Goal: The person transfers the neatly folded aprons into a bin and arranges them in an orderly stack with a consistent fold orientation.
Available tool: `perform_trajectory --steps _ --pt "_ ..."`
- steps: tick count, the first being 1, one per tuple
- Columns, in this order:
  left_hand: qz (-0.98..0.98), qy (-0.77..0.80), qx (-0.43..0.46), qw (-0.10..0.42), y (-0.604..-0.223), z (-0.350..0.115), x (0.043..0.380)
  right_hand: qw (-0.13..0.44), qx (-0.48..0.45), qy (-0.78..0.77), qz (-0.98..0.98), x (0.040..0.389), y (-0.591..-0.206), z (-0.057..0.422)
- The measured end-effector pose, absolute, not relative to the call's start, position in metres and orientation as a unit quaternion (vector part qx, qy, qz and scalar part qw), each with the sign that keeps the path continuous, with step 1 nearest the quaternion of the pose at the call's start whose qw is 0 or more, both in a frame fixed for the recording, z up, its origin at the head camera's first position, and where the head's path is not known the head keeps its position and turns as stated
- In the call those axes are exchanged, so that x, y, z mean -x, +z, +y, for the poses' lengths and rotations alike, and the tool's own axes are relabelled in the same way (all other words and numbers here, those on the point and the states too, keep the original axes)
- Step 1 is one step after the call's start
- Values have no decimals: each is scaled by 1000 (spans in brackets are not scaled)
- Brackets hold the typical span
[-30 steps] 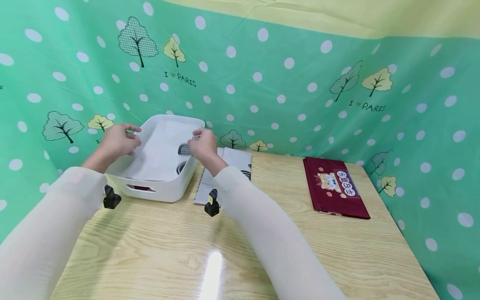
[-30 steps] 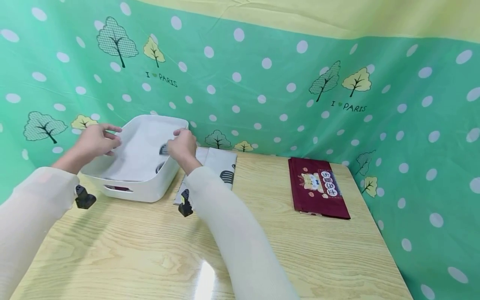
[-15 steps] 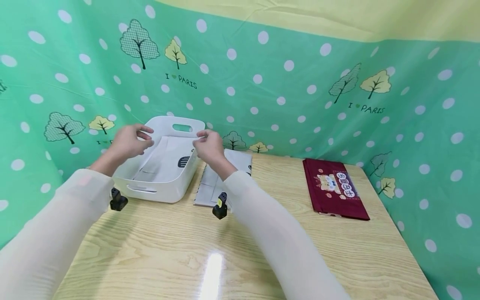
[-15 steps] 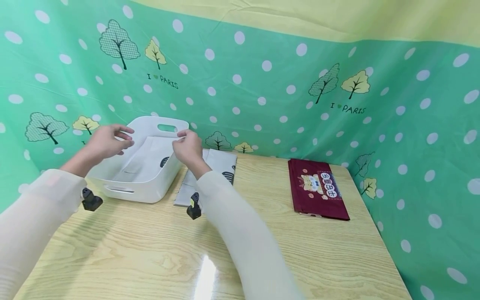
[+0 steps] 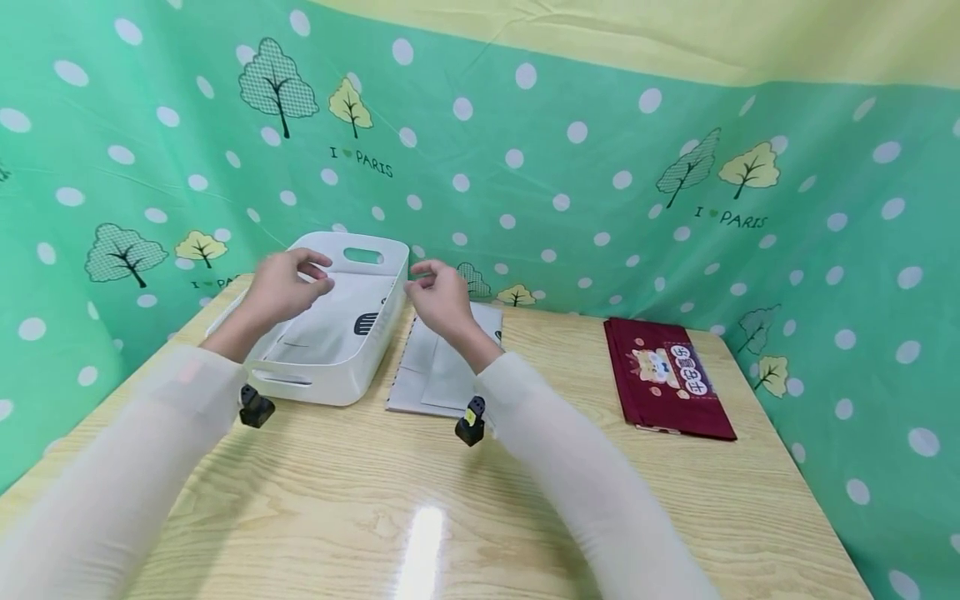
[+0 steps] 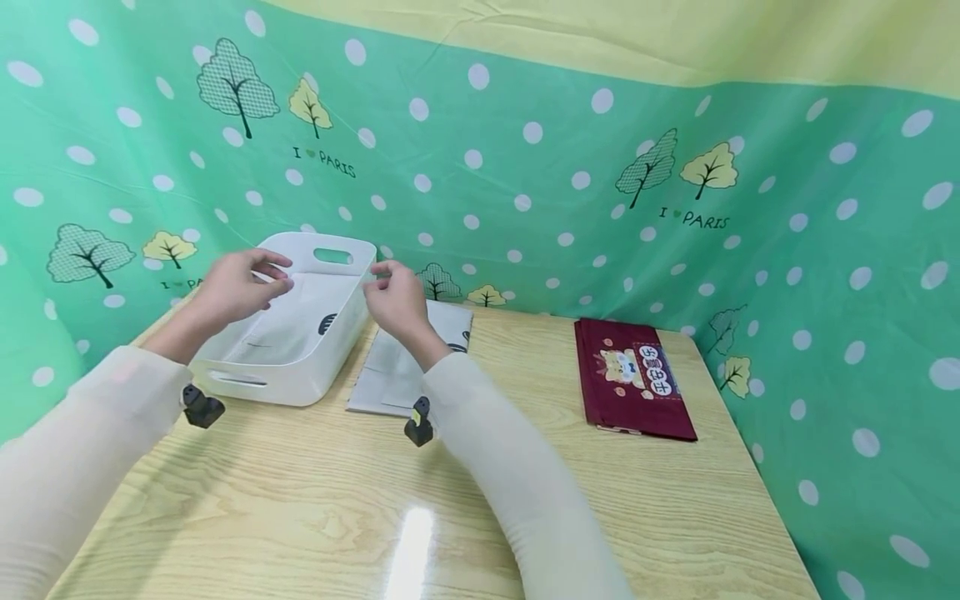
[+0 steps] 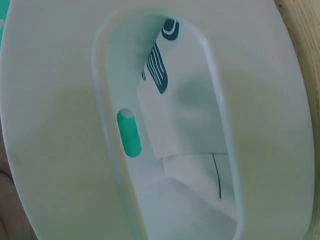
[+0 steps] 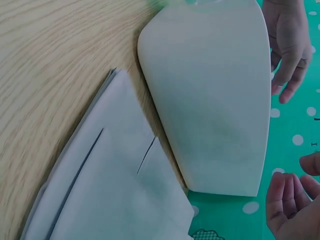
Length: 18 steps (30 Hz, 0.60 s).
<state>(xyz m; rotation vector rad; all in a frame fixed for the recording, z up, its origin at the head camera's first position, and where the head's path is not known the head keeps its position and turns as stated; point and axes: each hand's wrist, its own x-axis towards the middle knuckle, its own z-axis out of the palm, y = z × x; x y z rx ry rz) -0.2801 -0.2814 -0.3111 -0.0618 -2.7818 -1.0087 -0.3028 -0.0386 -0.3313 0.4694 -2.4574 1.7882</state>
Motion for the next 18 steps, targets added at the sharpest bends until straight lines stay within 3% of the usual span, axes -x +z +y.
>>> perform_trajectory --steps 18 --pt "-934 -241 192 178 -310 -213 256 80 -206 412 -884 297 -345 10"
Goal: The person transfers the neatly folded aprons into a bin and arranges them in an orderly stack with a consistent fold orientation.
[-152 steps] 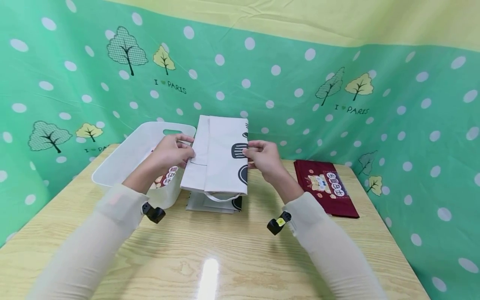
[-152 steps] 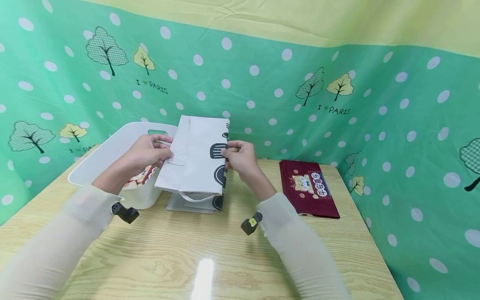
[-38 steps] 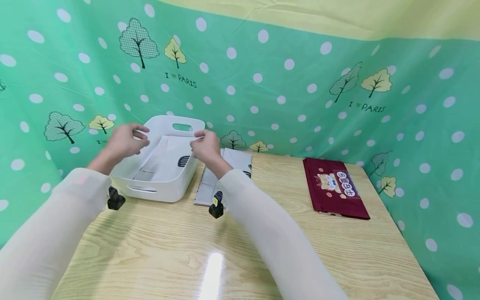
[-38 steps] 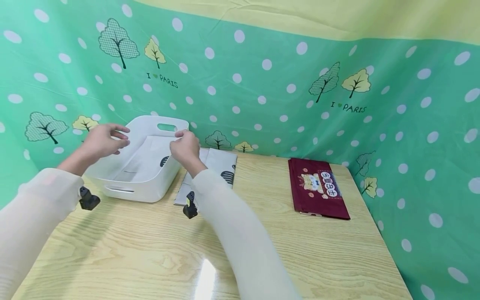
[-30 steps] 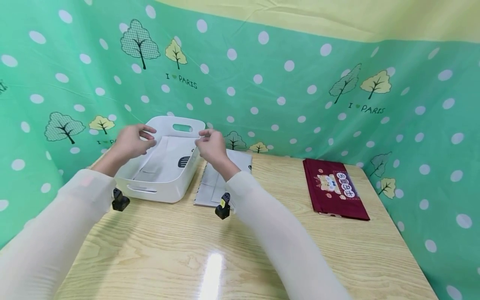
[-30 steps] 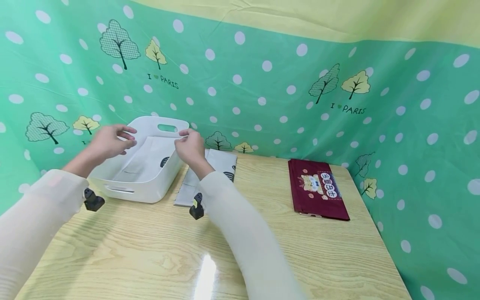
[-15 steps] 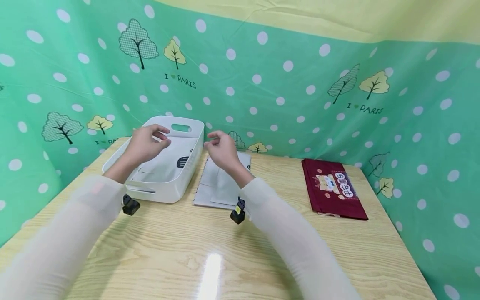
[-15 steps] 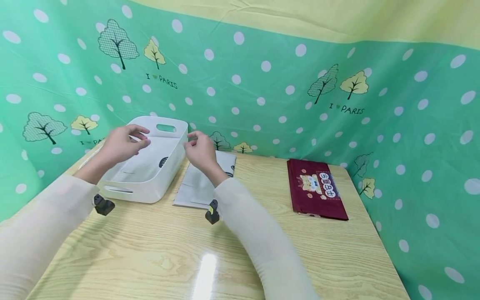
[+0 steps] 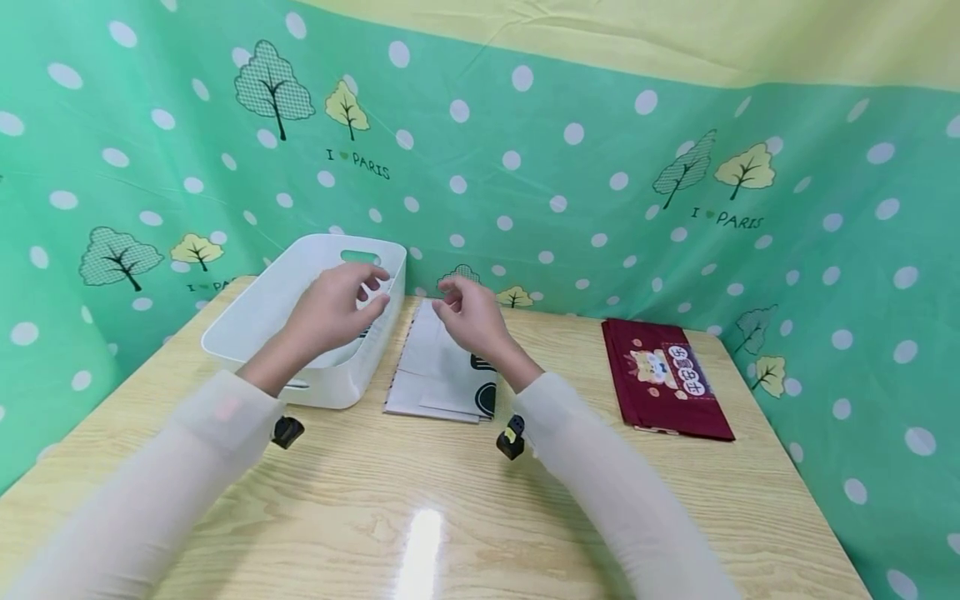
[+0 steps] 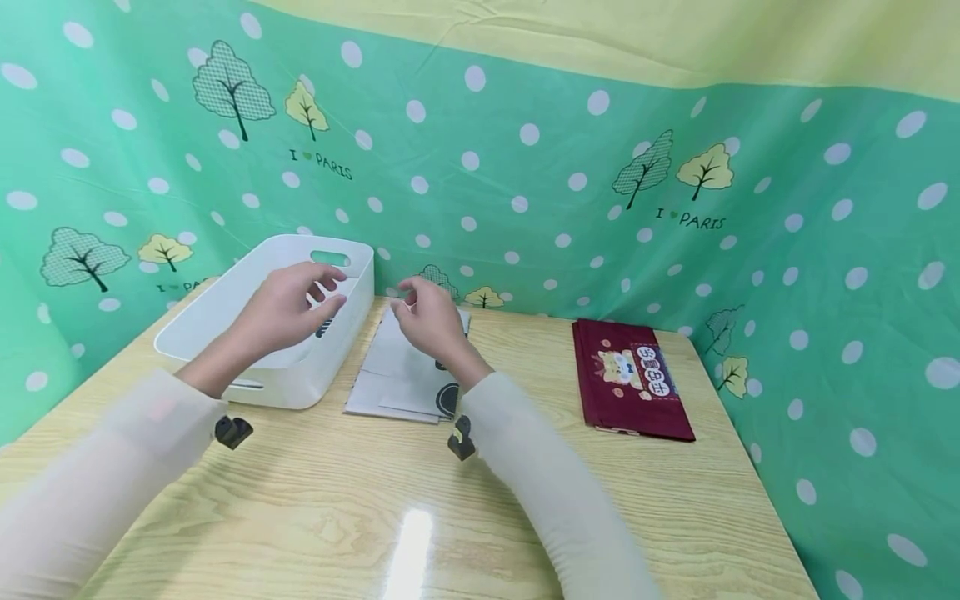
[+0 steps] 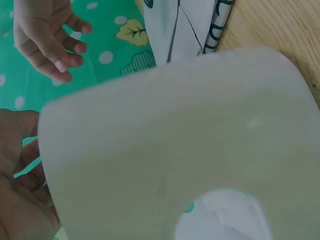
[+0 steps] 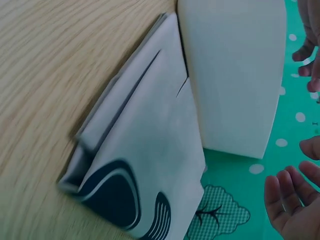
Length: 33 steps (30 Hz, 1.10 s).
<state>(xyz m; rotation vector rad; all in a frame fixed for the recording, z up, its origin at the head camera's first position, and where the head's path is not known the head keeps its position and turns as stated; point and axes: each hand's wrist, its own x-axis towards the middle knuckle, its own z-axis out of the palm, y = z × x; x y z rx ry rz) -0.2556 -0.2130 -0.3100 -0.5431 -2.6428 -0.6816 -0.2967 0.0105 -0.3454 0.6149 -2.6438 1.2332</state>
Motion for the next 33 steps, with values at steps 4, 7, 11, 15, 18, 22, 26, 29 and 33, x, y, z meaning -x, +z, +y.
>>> perform_trajectory --steps 4,7,11,15,18,22,26,29,33 --pt "-932 -187 239 199 -312 -199 250 87 -221 361 -902 300 -351 25" --pt "-928 -147 274 205 -316 -189 245 85 -241 311 -915 300 -356 35" --pt "-918 -103 322 206 -322 -177 237 83 -272 232 -930 298 -362 51" --pt "-910 -71 358 197 -331 -166 230 76 -296 163 -938 298 -369 63" --pt "-910 -46 377 168 -341 -159 226 56 -311 117 -941 298 -373 69" --pt "-922 -23 377 89 -356 -151 222 13 -324 61 -944 295 -380 74" --pt "-932 -21 362 17 -370 -149 220 -33 -341 38 -939 290 -387 75" --pt "-935 -10 355 -11 -379 -150 220 -60 -358 32 -931 287 -391 75" --pt "-939 2 340 -39 -386 -151 220 -85 -374 14 -923 286 -397 75"
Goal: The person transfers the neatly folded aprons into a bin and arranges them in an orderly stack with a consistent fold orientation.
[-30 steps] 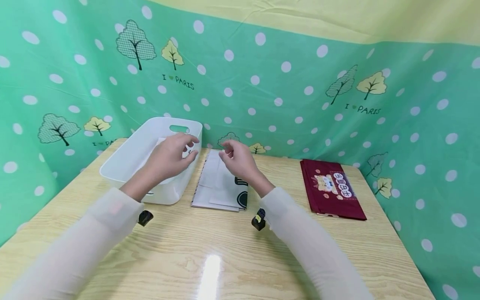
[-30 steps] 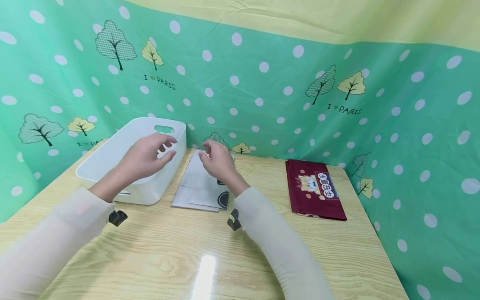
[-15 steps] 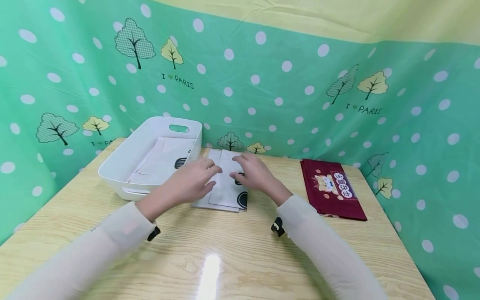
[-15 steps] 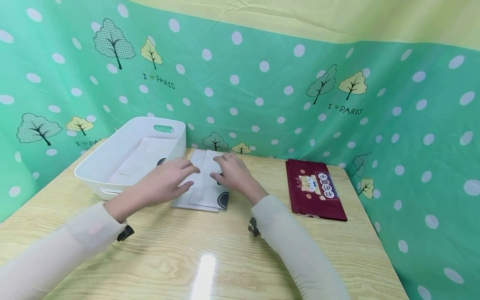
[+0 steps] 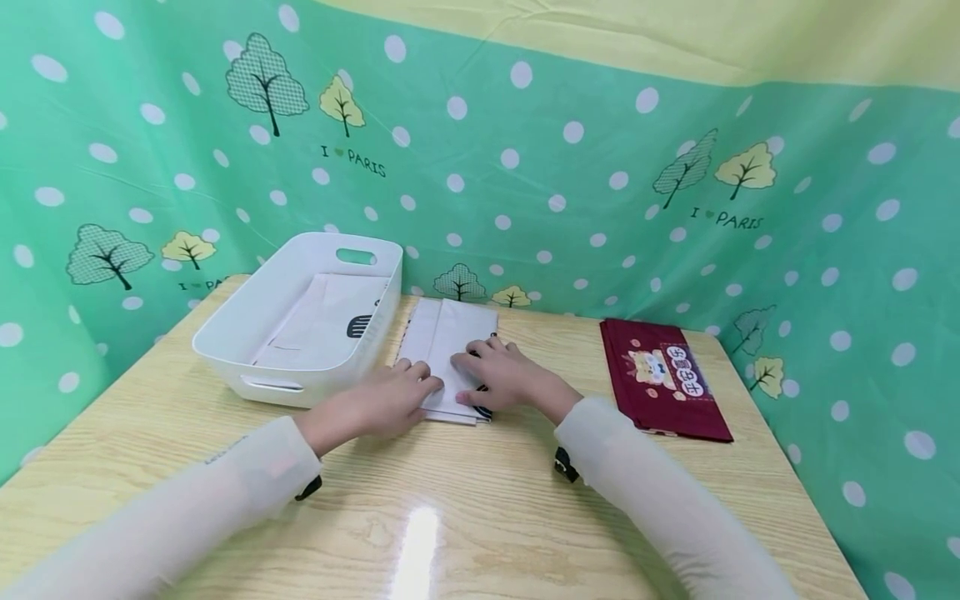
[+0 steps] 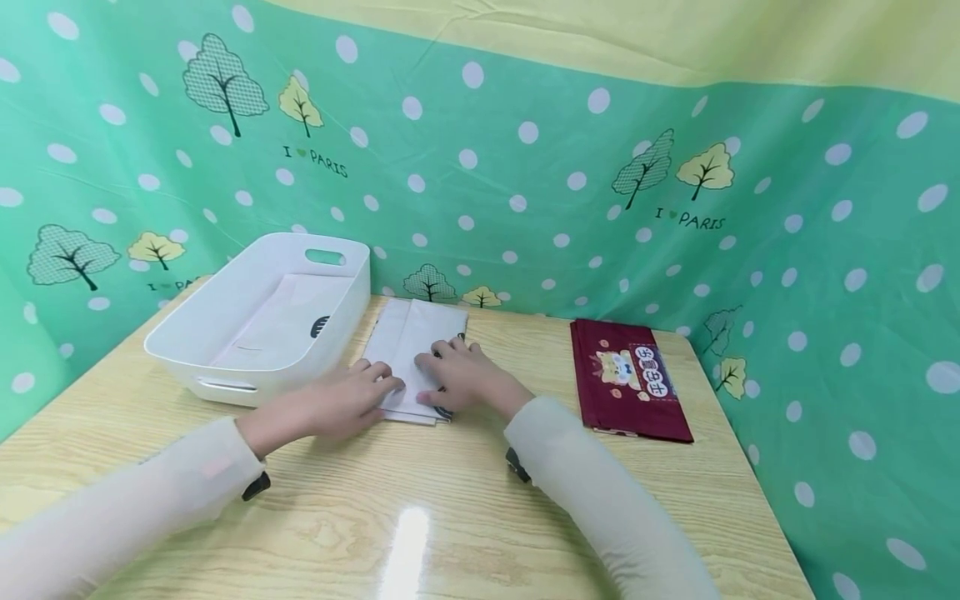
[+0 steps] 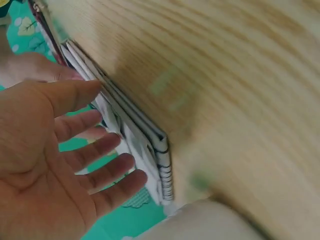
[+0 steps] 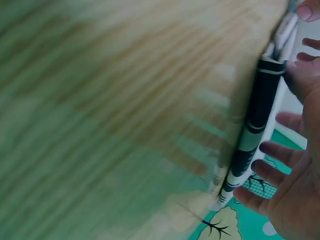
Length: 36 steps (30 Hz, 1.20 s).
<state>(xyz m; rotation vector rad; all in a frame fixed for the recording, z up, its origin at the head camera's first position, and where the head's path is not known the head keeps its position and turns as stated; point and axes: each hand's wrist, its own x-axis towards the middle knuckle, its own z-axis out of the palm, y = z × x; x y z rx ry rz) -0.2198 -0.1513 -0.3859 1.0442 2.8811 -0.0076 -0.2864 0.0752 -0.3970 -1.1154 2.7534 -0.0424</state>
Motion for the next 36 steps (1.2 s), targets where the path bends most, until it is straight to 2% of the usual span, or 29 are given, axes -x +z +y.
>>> perform_trajectory --steps 15,29,36 --pt "942 35 -322 86 -392 -140 226 133 352 -31 926 291 -398 93" --pt "933 19 -350 81 -393 -100 229 137 335 -59 930 289 -399 133" --pt "936 23 -339 96 -391 -85 229 145 330 -66 931 288 -397 144"
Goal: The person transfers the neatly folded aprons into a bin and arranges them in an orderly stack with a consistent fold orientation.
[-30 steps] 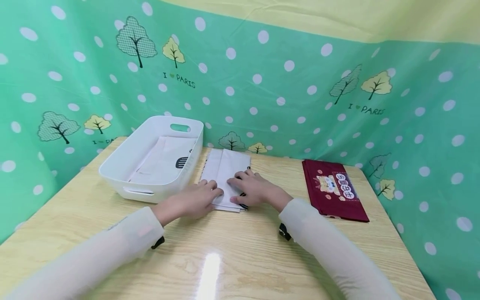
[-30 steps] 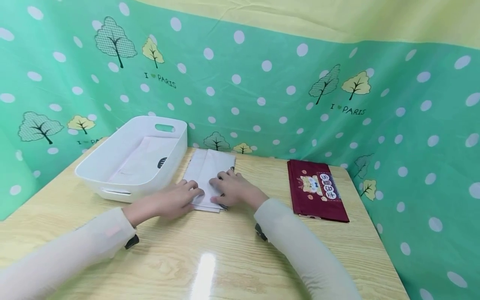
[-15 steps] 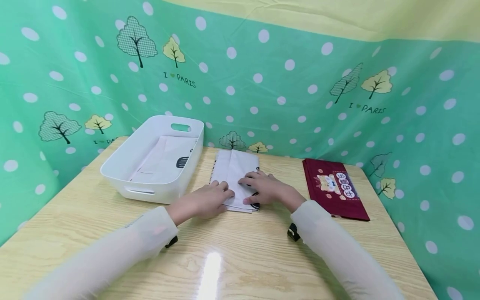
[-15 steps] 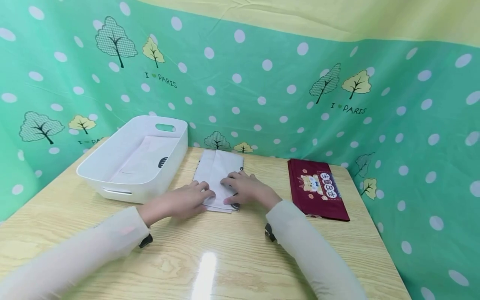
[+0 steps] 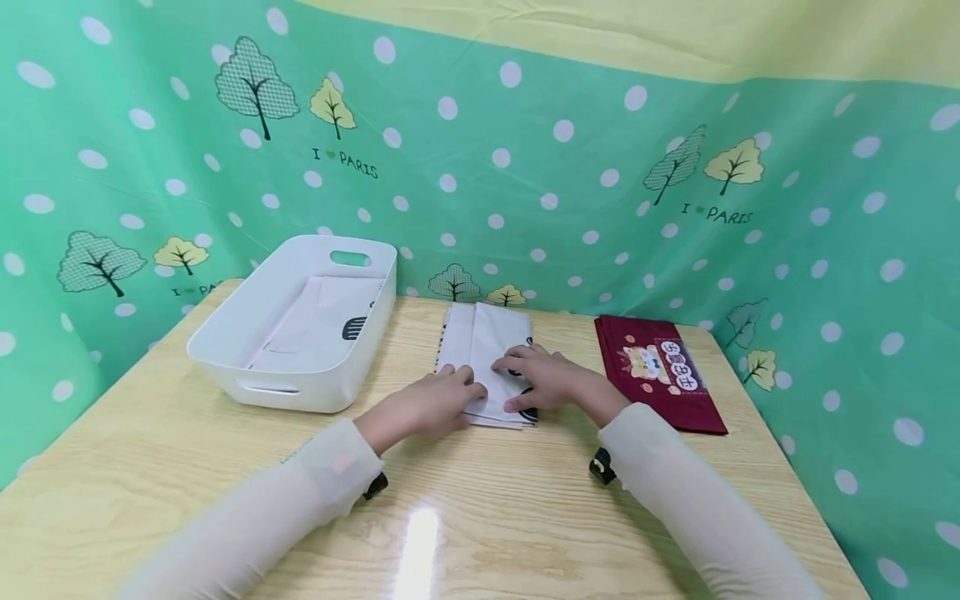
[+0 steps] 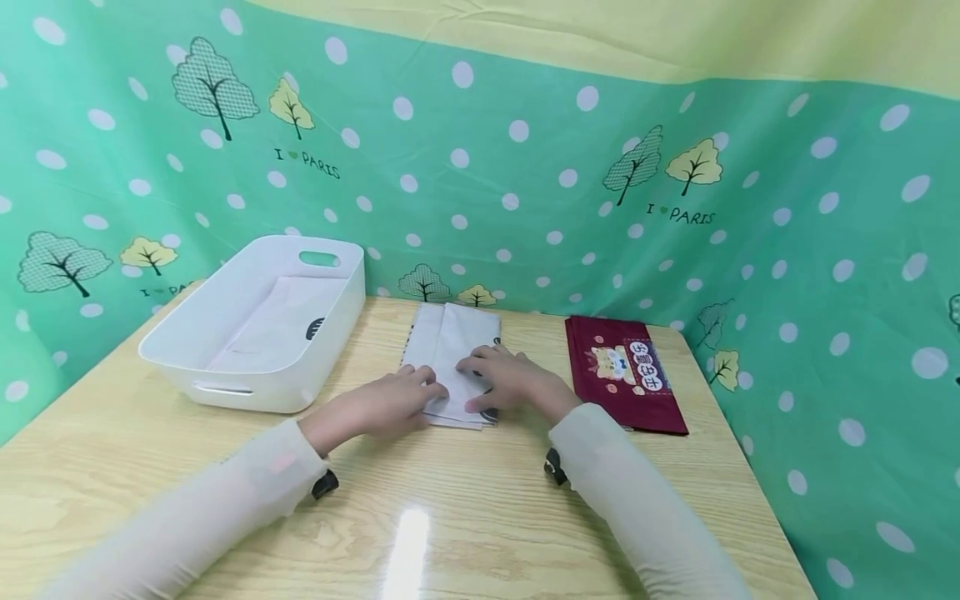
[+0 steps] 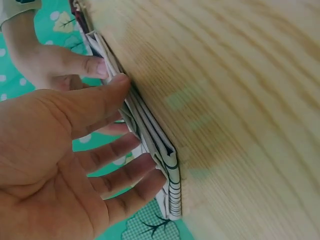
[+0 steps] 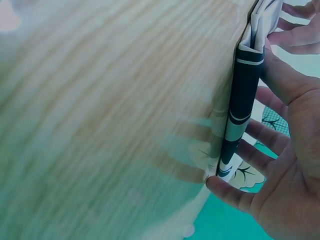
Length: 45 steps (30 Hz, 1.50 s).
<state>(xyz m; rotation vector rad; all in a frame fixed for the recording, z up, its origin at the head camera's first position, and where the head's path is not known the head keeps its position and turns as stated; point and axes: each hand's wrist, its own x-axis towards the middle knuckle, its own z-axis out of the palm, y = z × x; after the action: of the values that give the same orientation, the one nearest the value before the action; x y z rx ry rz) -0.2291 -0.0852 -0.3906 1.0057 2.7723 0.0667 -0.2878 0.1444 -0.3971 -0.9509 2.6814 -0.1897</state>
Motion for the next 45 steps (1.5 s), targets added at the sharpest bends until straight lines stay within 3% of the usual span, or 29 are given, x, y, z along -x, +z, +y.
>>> perform_trajectory --steps 15,24,31,45 --pt "937 54 -314 144 -379 -82 234 123 312 -108 936 286 -395 145" --pt "937 152 -289 120 -378 -94 258 56 272 -278 920 296 -396 153" --pt "939 199 -265 88 -378 -107 274 39 180 -395 900 297 -398 157" --pt "946 248 -195 66 -381 -113 287 88 70 -458 882 300 -402 171"
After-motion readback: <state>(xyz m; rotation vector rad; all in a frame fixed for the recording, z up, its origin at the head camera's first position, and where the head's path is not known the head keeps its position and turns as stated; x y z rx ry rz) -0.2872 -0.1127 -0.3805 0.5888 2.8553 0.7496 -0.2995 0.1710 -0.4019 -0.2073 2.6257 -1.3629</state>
